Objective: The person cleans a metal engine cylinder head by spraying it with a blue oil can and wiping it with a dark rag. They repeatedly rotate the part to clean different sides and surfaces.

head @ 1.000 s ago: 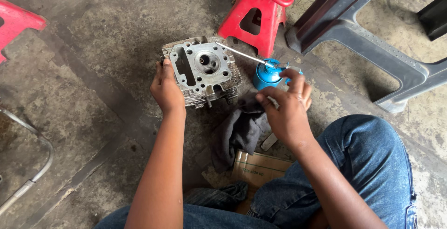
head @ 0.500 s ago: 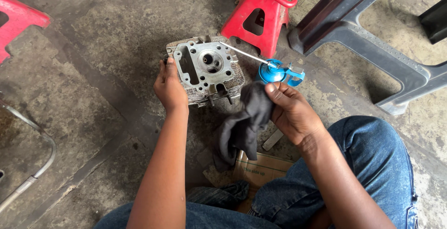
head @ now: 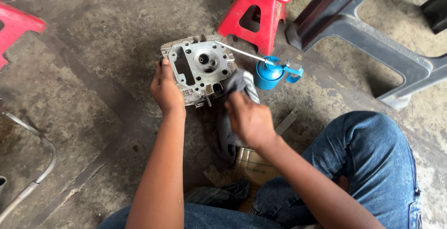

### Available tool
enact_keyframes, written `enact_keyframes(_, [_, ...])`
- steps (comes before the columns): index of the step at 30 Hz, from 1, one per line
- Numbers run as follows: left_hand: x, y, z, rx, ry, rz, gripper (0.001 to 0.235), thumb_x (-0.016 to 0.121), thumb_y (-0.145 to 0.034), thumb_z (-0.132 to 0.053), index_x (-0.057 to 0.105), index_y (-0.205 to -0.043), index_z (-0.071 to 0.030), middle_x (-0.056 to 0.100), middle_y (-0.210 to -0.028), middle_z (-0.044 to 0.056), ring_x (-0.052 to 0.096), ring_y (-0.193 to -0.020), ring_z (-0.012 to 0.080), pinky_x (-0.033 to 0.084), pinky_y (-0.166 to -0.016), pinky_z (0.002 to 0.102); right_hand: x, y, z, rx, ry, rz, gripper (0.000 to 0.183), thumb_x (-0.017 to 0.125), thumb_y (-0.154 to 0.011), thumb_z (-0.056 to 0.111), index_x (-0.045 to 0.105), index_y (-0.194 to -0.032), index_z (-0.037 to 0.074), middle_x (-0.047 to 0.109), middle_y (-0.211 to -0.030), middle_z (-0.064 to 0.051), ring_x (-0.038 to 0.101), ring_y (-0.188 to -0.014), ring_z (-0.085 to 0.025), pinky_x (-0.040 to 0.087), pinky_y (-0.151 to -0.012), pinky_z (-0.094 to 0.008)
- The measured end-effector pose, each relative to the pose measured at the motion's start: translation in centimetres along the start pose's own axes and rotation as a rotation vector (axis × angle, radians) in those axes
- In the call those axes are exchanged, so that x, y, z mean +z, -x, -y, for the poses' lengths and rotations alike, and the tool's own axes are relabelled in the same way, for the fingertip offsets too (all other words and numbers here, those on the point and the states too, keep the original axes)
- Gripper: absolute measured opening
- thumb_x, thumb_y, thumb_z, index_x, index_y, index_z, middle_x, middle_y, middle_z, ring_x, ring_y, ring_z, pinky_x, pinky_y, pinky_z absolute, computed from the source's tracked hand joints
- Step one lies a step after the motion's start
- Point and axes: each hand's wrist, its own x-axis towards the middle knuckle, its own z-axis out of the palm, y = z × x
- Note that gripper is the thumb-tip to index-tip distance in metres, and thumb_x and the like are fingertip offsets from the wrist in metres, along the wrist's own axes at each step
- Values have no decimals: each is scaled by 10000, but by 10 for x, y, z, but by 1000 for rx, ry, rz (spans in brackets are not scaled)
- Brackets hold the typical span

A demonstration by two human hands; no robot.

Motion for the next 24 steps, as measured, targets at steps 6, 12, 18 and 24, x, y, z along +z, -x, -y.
enact_keyframes(6, [3, 3, -3, -6, 53, -5, 654, 637, -980, -335, 481, -1466, 74, 575, -1496, 179, 570, -1376, 251, 435, -1122, 331, 2, -10, -5, 42, 59, 44, 193, 556, -1030, 270, 506, -1089, 94, 706, -801, -174, 666, -605, -404, 518, -519, -520])
enact_keyframes(12, [3, 3, -5, 11, -18, -21, 626, 628, -996, -332, 490, -1455, 72, 547, -1514, 170, 527, -1407, 223, 397, -1143, 313, -1, -8, -11, 64, 54, 94, 221, 580, -1023, 297, 537, -1111, 99, 699, -770, -185, 659, -586, -403, 505, -496, -528])
enact_keyframes(18, [4, 4, -5, 4, 12, -12, 621, 618, -1002, -331, 495, -1461, 69, 584, -1485, 182, 592, -1343, 233, 445, -1103, 318, 20, 27, 1, -126, -104, 32, 156, 588, -1038, 190, 533, -1077, 50, 690, -956, -193, 637, -540, -339, 496, -438, -446])
enact_keyframes(24, [8, 13, -7, -10, 82, -29, 638, 612, -986, -349, 495, -1476, 43, 640, -1435, 198, 663, -1255, 252, 507, -1043, 332, 45, 31, -1, -195, -24, -55, 160, 610, -980, 153, 538, -1072, 43, 677, -1134, -233, 664, -639, -344, 549, -531, -424])
